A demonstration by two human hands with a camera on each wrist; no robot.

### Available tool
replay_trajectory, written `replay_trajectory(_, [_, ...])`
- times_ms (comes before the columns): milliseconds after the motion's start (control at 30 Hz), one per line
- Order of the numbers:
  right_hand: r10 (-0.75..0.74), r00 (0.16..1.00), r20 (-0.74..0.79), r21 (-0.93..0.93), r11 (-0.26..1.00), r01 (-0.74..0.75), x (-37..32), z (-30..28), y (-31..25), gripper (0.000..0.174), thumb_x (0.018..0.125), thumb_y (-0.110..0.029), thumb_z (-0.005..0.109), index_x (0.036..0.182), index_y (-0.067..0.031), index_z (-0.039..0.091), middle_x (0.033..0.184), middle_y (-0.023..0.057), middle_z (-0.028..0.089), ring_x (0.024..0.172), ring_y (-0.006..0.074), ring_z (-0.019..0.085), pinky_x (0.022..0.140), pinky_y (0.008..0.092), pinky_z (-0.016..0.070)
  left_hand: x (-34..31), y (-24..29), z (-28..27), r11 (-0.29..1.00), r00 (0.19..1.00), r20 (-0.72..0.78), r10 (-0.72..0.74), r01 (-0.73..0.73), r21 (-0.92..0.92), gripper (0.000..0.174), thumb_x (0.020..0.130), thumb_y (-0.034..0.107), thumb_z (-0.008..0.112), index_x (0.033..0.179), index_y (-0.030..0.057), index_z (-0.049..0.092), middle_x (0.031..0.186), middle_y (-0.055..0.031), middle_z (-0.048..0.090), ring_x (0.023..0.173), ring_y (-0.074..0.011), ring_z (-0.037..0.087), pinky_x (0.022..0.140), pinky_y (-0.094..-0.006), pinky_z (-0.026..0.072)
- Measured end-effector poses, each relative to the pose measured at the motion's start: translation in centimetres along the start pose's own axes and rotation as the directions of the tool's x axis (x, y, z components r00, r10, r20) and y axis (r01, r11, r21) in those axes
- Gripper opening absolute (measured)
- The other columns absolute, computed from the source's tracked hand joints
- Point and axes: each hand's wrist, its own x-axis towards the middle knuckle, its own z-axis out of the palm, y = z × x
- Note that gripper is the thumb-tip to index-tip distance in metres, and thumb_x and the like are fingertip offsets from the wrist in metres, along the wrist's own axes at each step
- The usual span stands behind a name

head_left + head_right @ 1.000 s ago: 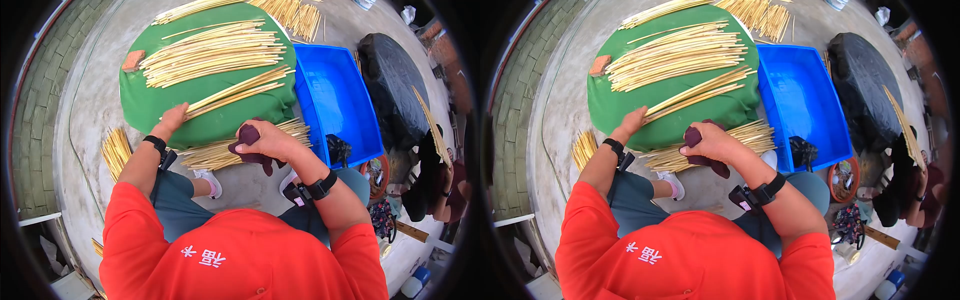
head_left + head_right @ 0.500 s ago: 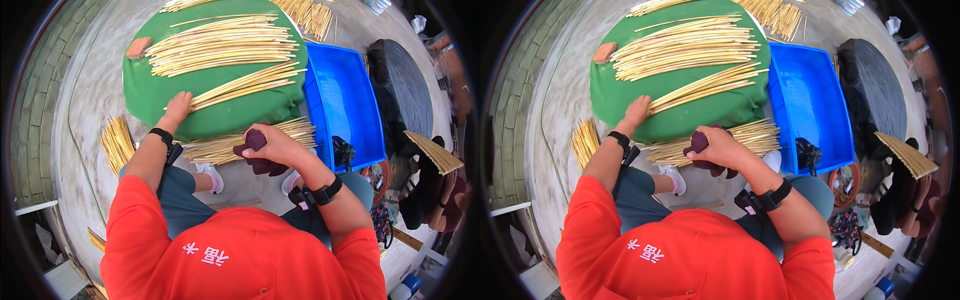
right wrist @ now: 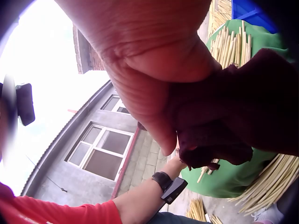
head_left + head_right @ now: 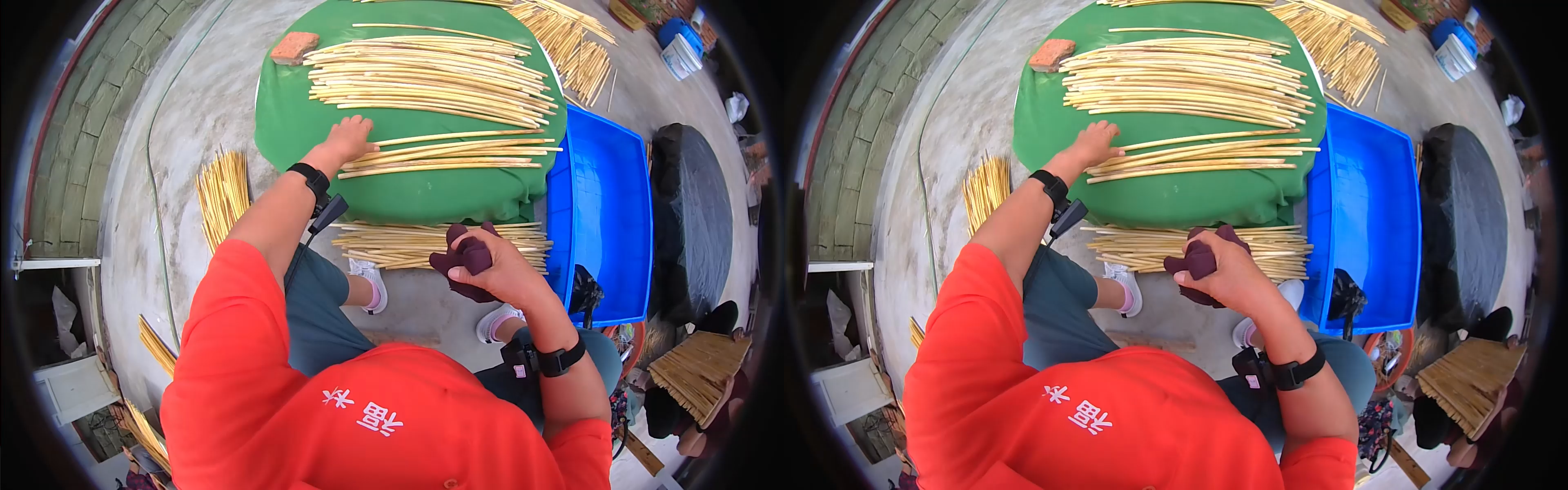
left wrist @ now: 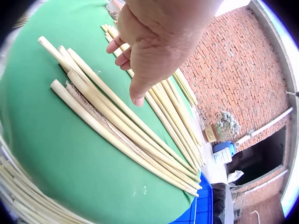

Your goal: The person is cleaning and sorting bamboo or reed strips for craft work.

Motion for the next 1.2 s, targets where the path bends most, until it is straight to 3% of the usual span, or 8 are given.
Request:
replay_trajectory(233, [0.018, 0.999, -0.031, -0.008, 1.000, -0.019, -0.2, -0.4, 0.3, 0.042, 0.067, -0.020, 0.076, 0.100, -0.0046, 0.055, 0.087, 0.0150, 0.060, 0.083, 0.0262, 0.058, 0.074, 0.0332, 0.0450, 5.9, -2.8, 0.9, 1.000, 0.999, -0.042, 0.014, -0.013, 0.006, 0.045, 0.083, 0.023, 0.058, 0.125, 0.0119, 0.043, 0.124, -0.0090, 0.044, 0.122, -0.0292, 0.036, 0.098, -0.0470, 0.0301])
replay_trajectory(300, [0.070, 0.997, 0.026, 0.008, 0.998, -0.070, -0.2, -0.6, -0.2, 0.040, 0.068, -0.020, 0.076, 0.100, -0.0066, 0.057, 0.094, 0.0075, 0.060, 0.089, 0.0195, 0.055, 0.082, 0.0300, 0.0426, 6.8, -2.5, 1.5, 0.999, 0.999, -0.037, 0.004, -0.002, 0.041, 0.047, 0.081, 0.021, 0.059, 0.124, 0.0127, 0.043, 0.124, -0.0085, 0.044, 0.121, -0.0288, 0.037, 0.098, -0.0460, 0.0311])
replay_trajectory(567, [0.125, 0.989, 0.074, 0.007, 0.992, -0.126, 0.2, -1.2, -0.7, 0.042, 0.069, -0.021, 0.075, 0.104, -0.0078, 0.055, 0.098, 0.0092, 0.058, 0.094, 0.0227, 0.054, 0.083, 0.0326, 0.0420, 8.6, -1.9, 2.5, 0.988, 0.966, -0.256, -0.035, 0.072, 0.136, 0.040, 0.076, 0.018, 0.064, 0.113, 0.0115, 0.049, 0.111, -0.0075, 0.049, 0.108, -0.0285, 0.043, 0.091, -0.0437, 0.0352])
replay_trajectory(900, [-0.009, 0.992, -0.125, 0.105, 0.994, 0.022, 0.4, -0.7, 0.5, 0.044, 0.072, -0.025, 0.072, 0.105, -0.0035, 0.052, 0.092, 0.0185, 0.059, 0.085, 0.0282, 0.058, 0.074, 0.0340, 0.0449, 7.6, -1.3, 3.6, 0.971, 0.984, -0.176, -0.017, 0.058, 0.233, 0.023, 0.079, 0.011, 0.053, 0.101, 0.0084, 0.048, 0.106, -0.0102, 0.051, 0.105, -0.0303, 0.047, 0.084, -0.0445, 0.0414])
replay_trajectory(967, [0.060, 0.986, -0.156, 0.138, 0.990, -0.038, 0.4, -0.8, 0.2, 0.040, 0.078, -0.027, 0.069, 0.108, -0.0072, 0.053, 0.099, 0.0122, 0.056, 0.092, 0.0199, 0.053, 0.082, 0.0304, 0.0421, 7.1, -1.0, 3.1, 0.970, 0.977, -0.207, 0.044, 0.008, 0.242, 0.021, 0.081, 0.013, 0.052, 0.101, 0.0071, 0.046, 0.099, -0.0144, 0.055, 0.097, -0.0331, 0.052, 0.079, -0.0445, 0.0434])
replay_trajectory(1033, [-0.020, 0.976, -0.218, 0.156, 0.986, 0.055, 0.5, -0.4, 1.1, 0.052, 0.079, -0.038, 0.065, 0.112, -0.0020, 0.048, 0.096, 0.0206, 0.058, 0.089, 0.0305, 0.057, 0.078, 0.0348, 0.0445, 5.7, 0.4, 0.1, 0.990, 0.998, 0.065, 0.001, -0.010, 0.141, 0.023, 0.085, 0.020, 0.051, 0.104, 0.0063, 0.048, 0.096, -0.0160, 0.059, 0.094, -0.0328, 0.056, 0.077, -0.0447, 0.0442])
replay_trajectory(1167, [-0.124, 0.908, -0.399, 0.110, 0.977, 0.181, 1.0, -0.2, 1.3, 0.066, 0.082, -0.054, 0.052, 0.123, -0.0033, 0.041, 0.095, 0.0192, 0.058, 0.089, 0.0287, 0.058, 0.081, 0.0356, 0.0451, 2.7, 0.8, -3.6, 0.967, 0.968, 0.008, 0.253, -0.253, 0.031, 0.029, 0.085, 0.030, 0.054, 0.099, 0.0042, 0.051, 0.089, -0.0158, 0.061, 0.089, -0.0360, 0.057, 0.073, -0.0446, 0.0451])
replay_trajectory(1200, [-0.001, 0.951, -0.310, 0.311, 0.945, 0.102, 0.7, -0.5, 0.4, 0.065, 0.084, -0.056, 0.047, 0.124, -0.0046, 0.040, 0.095, 0.0148, 0.056, 0.090, 0.0240, 0.056, 0.077, 0.0364, 0.0472, 1.9, 1.3, -4.6, 0.973, 0.973, 0.073, 0.221, -0.214, -0.090, 0.031, 0.086, 0.031, 0.054, 0.097, 0.0026, 0.052, 0.080, -0.0150, 0.061, 0.080, -0.0321, 0.060, 0.069, -0.0405, 0.0458])
